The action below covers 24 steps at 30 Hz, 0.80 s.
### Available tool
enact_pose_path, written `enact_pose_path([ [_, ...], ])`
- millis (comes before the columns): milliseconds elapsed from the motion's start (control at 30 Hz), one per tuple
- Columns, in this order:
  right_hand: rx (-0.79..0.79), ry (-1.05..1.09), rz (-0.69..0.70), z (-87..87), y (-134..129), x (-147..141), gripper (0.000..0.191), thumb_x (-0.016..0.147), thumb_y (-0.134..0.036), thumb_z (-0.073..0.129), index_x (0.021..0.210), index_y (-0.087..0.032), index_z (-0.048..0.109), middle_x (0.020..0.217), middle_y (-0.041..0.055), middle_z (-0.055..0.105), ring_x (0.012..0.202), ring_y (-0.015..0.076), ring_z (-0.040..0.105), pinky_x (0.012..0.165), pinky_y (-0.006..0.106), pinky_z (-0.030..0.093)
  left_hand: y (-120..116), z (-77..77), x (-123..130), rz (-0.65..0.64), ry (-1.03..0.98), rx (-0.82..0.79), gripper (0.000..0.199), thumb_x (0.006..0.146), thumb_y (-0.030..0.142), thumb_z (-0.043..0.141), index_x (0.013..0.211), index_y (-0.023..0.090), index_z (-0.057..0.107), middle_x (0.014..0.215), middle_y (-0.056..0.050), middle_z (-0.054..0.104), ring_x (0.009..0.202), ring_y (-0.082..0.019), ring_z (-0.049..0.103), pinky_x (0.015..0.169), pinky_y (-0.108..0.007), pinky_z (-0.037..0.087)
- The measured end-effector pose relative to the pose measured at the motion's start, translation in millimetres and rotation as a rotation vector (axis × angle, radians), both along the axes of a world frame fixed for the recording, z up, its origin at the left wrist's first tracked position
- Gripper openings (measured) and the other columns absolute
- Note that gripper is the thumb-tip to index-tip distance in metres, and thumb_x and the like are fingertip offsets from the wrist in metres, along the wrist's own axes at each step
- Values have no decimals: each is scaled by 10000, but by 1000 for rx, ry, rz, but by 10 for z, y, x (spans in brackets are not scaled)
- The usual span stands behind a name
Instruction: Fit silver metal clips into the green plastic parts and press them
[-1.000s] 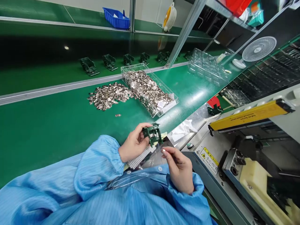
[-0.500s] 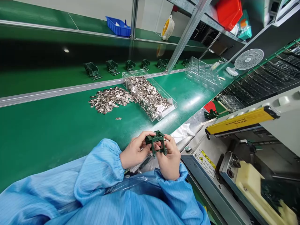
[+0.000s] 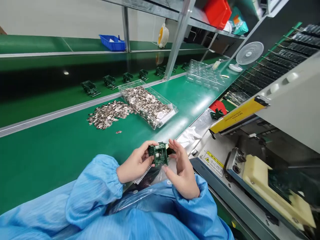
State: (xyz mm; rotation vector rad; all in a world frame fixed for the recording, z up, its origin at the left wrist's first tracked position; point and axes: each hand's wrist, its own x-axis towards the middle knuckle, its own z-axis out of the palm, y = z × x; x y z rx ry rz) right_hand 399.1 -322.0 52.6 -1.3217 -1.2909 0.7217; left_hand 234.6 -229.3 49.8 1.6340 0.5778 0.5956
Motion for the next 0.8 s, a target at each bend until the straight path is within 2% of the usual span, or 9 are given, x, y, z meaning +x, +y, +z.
enact_pose_path([
  [100,90,-102,54,151,-263,132,653,806,-277,737,1390,-312,447,1379,73,519,1279,270,475,1057,441,411,-52,276,35,-227,86,69,372,918,252,486,1289,243,457,978,-51,663,721,-159,642,627,-247,519],
  [200,157,-42,1,285,-620,351,610,780,-423,765,1328,-306,523,1264,79,598,1183,286,555,1026,466,448,12,565,260,-453,130,179,532,903,280,540,1411,303,385,985,-47,697,782,-191,674,614,-244,531],
  [300,204,33,-232,361,-1122,645,637,743,-561,758,1290,-303,556,1179,94,641,1068,293,625,935,480,518,36,792,792,-546,46,316,531,890,327,582,1397,263,440,1116,-82,691,928,-220,687,756,-286,564],
  [367,340,44,-541,378,-1488,842,640,735,-630,725,1260,-299,573,1159,100,647,1028,302,641,892,511,537,-75,889,1263,-558,-61,450,465,874,346,610,1313,213,531,1177,-108,670,1013,-243,667,869,-340,551],
  [467,547,38,-1017,369,-1948,1108,589,782,-630,668,1251,-286,581,1258,104,592,1140,344,584,957,609,469,-395,937,1981,-606,-223,638,504,821,336,676,1278,165,546,1296,-163,594,1215,-298,558,1042,-442,460],
  [533,564,30,-1198,359,-2158,1248,550,822,-546,657,1278,-253,563,1318,117,551,1207,359,539,1002,640,414,-631,923,2392,-623,-246,684,641,781,347,717,1337,133,481,1409,-214,483,1336,-342,441,1112,-498,382],
  [600,533,19,-1283,361,-2288,1360,540,817,-474,681,1281,-225,558,1320,129,548,1209,352,538,1015,626,403,-826,898,2708,-628,-179,661,752,769,356,725,1396,93,403,1457,-256,406,1377,-386,376,1112,-546,363],
  [667,494,16,-1310,387,-2339,1458,560,778,-449,728,1263,-221,567,1308,124,557,1184,333,557,1021,597,407,-946,880,2913,-640,-115,585,788,778,351,716,1424,80,355,1421,-263,447,1334,-402,430,1068,-568,401],
  [800,391,-94,-1244,524,-2248,1685,648,712,-436,789,1267,-200,553,1297,132,575,1194,317,556,1042,552,404,-909,918,2937,-567,-235,378,793,740,359,757,1408,134,392,1301,-203,573,1230,-353,544,1019,-517,464],
])
